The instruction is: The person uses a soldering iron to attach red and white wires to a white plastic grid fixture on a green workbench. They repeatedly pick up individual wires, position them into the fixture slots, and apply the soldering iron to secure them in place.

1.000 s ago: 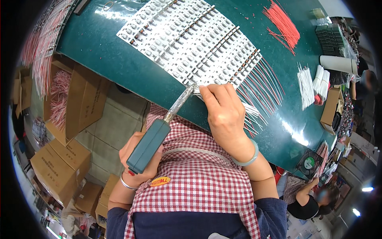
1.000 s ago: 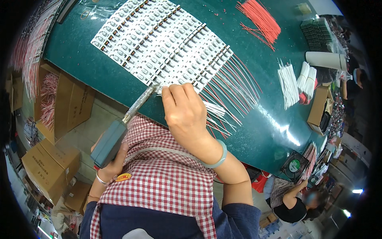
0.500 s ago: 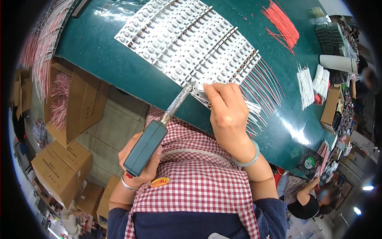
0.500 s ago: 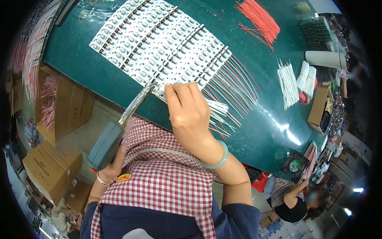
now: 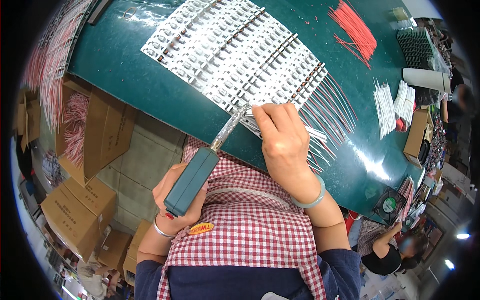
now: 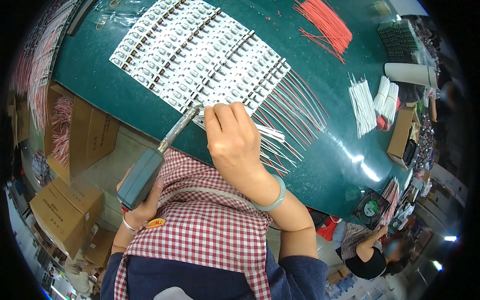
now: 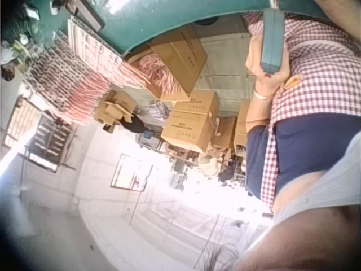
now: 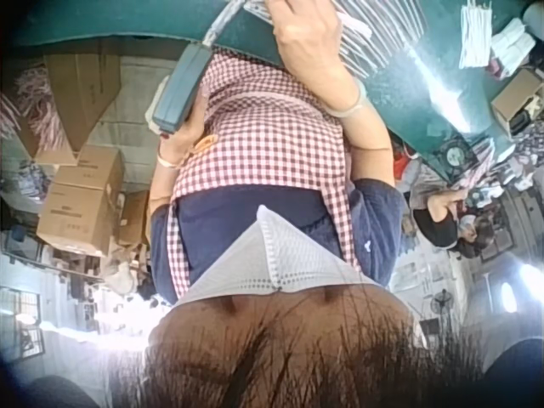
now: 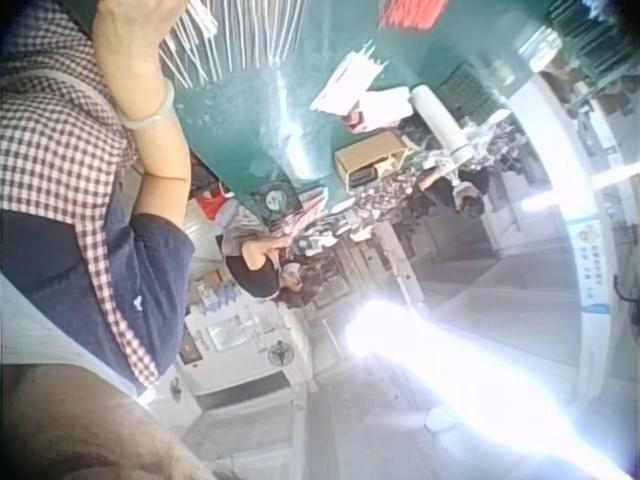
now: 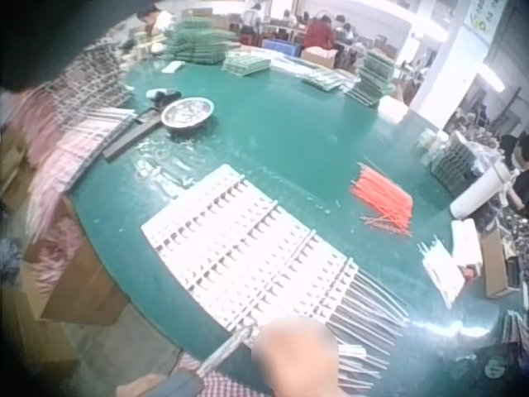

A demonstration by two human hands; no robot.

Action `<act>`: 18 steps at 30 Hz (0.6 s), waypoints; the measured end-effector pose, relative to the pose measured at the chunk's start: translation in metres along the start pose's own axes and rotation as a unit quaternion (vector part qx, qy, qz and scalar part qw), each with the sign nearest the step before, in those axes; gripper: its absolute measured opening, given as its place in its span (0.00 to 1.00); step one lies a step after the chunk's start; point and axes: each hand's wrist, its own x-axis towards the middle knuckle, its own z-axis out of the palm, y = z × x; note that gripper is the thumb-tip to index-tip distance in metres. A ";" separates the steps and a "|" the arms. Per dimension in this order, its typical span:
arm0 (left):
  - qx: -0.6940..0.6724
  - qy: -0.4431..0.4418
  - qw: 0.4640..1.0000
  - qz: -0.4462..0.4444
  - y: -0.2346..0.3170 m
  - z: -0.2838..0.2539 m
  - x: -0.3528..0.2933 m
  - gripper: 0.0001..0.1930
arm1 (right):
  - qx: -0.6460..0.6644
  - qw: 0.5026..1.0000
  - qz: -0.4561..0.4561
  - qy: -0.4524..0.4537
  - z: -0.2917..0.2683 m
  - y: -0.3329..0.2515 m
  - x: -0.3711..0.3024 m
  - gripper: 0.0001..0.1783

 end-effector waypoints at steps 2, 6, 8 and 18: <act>-0.003 0.004 1.000 0.008 -0.001 0.001 0.001 0.10 | 0.002 1.000 -0.001 -0.001 0.000 0.000 0.000 0.21; 0.018 -0.003 0.999 0.026 -0.003 -0.001 0.000 0.10 | -0.001 1.000 0.000 -0.002 0.000 0.000 0.000 0.21; 0.015 -0.008 1.000 0.019 -0.006 -0.003 -0.006 0.10 | -0.002 1.000 0.001 -0.003 -0.001 0.000 0.000 0.21; -0.021 -0.007 0.999 -0.033 -0.012 -0.003 -0.019 0.14 | 0.011 1.000 0.014 0.023 -0.003 0.003 0.000 0.20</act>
